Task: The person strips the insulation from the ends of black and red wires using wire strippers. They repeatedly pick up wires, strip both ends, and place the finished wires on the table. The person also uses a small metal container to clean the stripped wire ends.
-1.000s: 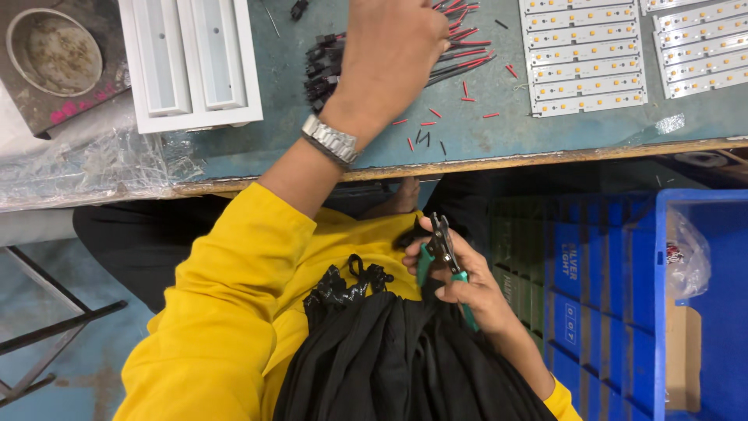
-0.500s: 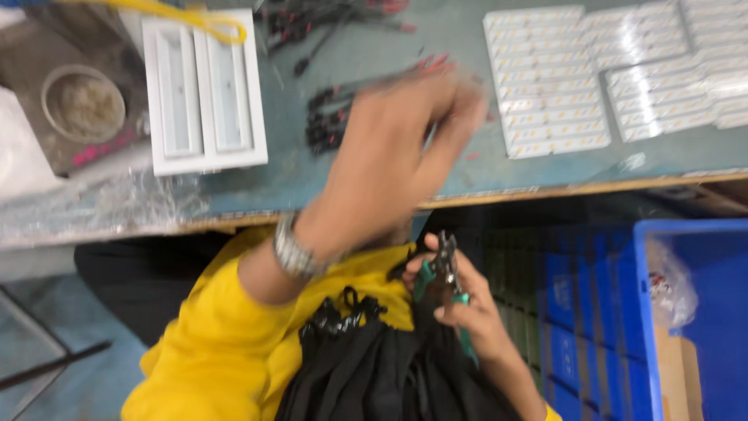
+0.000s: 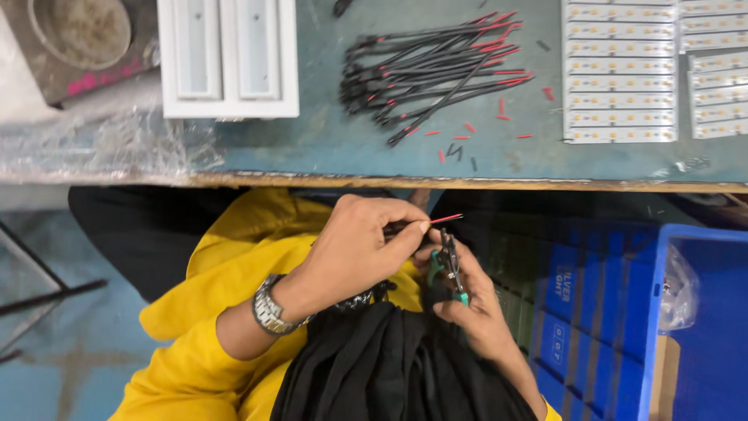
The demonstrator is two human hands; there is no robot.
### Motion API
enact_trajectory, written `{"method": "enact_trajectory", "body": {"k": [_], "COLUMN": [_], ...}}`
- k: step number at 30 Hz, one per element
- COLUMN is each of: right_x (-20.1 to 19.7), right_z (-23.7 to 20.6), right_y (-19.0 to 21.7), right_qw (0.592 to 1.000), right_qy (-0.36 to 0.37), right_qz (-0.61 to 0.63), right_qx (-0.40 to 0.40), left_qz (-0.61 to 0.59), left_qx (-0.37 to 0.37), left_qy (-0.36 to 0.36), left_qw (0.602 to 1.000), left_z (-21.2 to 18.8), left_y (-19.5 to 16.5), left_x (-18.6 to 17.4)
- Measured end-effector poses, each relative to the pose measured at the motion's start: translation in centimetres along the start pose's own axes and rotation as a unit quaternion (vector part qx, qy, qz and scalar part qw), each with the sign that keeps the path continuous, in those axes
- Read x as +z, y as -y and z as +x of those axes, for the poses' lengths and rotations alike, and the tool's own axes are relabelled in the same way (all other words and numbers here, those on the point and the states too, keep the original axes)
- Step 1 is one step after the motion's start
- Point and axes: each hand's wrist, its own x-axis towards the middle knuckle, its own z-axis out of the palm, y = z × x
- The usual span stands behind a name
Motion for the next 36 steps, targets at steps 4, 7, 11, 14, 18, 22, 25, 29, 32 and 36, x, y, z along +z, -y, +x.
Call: {"method": "enact_trajectory", "body": {"k": [4,7,11,14,18,22,25,29,32,36], "right_x": [0.9,1.2,1.2,1.1,1.0,0.8,0.5,0.4,0.5,0.4], "right_z": [0.5,0.6,0.8,0.9,0.9,0.7,0.7,0.7,0.8,0.7], "right_y": [0.2,0.1,-0.1,-0.2,-0.3,-0.5,-0.5,-0.3,-0.4,-0.7], "right_qw": [1.000,0.999,1.000,0.999,0.999,0.999,0.995,0.993,0.998,0.997], "right_qy": [-0.007,-0.021,-0.015,-0.009,-0.015,-0.029,-0.032,-0.036,-0.038,-0.042], "right_qz": [-0.024,-0.046,-0.017,-0.031,-0.045,-0.040,-0.094,-0.116,-0.054,-0.065], "right_qx": [-0.002,0.011,0.013,-0.012,-0.005,0.021,0.011,0.007,0.000,0.020], "left_qz": [-0.003,0.035,0.088,0.109,0.126,0.104,0.107,0.093,0.083,0.078], "left_qx": [0.075,0.102,0.103,0.104,0.112,0.119,0.141,0.123,0.109,0.128], "left_qy": [0.012,0.016,0.012,0.025,0.047,0.052,0.053,0.066,0.060,0.008], "left_qw": [0.997,0.994,0.991,0.988,0.985,0.986,0.983,0.986,0.989,0.989], "left_z": [-0.6,-0.8,-0.9,-0.8,-0.7,-0.7,-0.7,-0.7,-0.5,-0.3], "left_y": [0.8,1.1,1.4,1.7,1.9,1.8,1.6,1.4,1.5,1.9], "left_x": [-0.3,-0.5,-0.4,-0.4,-0.6,-0.9,-1.1,-1.2,-0.9,0.1]}}
